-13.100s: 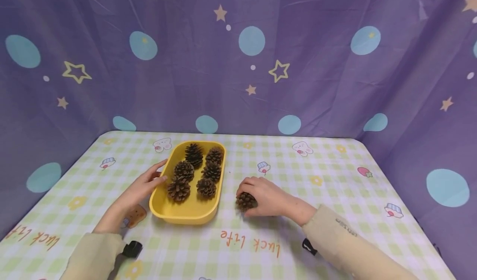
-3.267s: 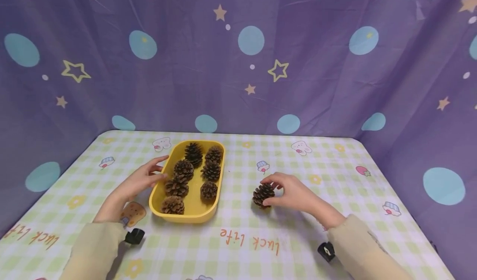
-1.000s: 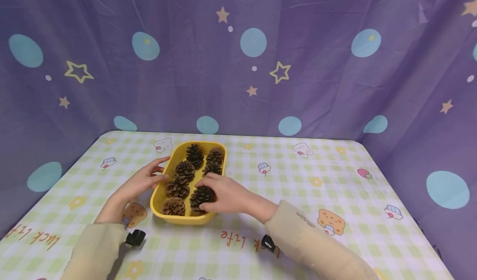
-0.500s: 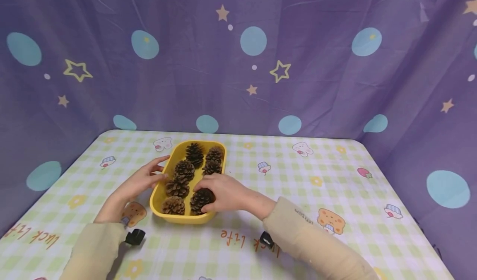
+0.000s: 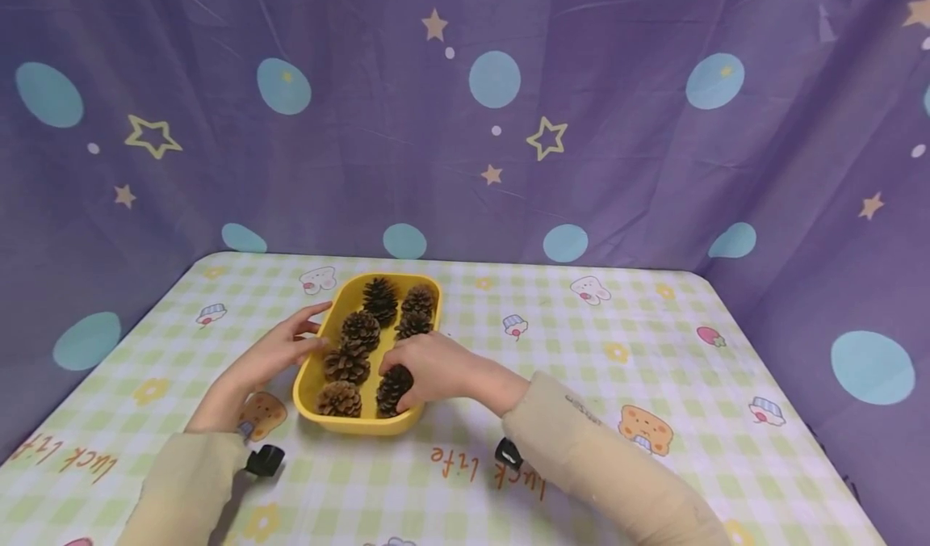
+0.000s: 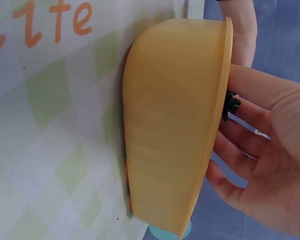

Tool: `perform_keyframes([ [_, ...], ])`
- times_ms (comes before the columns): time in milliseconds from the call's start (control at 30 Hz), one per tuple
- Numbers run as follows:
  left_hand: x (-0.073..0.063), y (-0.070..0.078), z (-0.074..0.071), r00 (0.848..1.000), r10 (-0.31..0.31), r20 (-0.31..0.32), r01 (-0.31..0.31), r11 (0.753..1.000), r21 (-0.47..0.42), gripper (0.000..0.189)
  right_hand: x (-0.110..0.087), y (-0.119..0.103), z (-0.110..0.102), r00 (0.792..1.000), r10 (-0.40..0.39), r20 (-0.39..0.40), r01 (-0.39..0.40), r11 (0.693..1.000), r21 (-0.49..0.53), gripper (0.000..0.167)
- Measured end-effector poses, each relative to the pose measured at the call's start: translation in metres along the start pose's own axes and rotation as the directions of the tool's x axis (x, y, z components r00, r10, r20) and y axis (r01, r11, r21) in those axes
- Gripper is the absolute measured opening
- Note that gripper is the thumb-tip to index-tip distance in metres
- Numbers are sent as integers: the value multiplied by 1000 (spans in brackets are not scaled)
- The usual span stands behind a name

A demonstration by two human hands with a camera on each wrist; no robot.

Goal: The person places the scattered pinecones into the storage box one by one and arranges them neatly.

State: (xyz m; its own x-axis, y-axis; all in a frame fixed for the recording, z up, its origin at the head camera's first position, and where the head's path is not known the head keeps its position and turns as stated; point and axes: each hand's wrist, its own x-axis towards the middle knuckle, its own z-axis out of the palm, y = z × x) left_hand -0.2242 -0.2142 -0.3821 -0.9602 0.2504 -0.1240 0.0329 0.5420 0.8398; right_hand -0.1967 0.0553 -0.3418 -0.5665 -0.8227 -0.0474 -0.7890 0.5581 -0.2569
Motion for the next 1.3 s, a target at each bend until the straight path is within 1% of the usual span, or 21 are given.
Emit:
perform_keyframes([
  [200,1,0,1,1000,-4,4,4,1000,6,64,4,0,1,1000,21,22,-21,1000,5,43],
  [400,1,1,0,1000,-4,0,4,1000,10,64,5,1,3,1000,28,9,-28,1000,-14,36],
  [533,0,0,0,1000,-8,6,8,1000,7,64,3,1,5,1000,11,-11,-10,1000,15,35],
  [700,0,-1,1,1000,-8,19,8,1000,4,64,-5,4,9,997,-26,-78,31,997,64,27],
  [933,2,2,-1,999,-17,31,16,1000,23,66,-21,11,10,983,-14,-183,33,994,105,19],
  [1000,2,4,-1,999,-7,36,6,999,36,66,-27,15,10,976,-10,-218,35,993,110,18],
  [1067,2,7,-2,999,0,37,-1,999,49,66,-32,20,10,967,2,-253,31,992,124,18],
  [1167,1,10,-3,999,17,27,-20,995,97,67,-40,28,10,954,35,-298,15,986,165,19],
  [1300,1,15,-3,1000,22,18,-24,986,167,66,-53,42,11,939,83,-333,0,971,240,19],
])
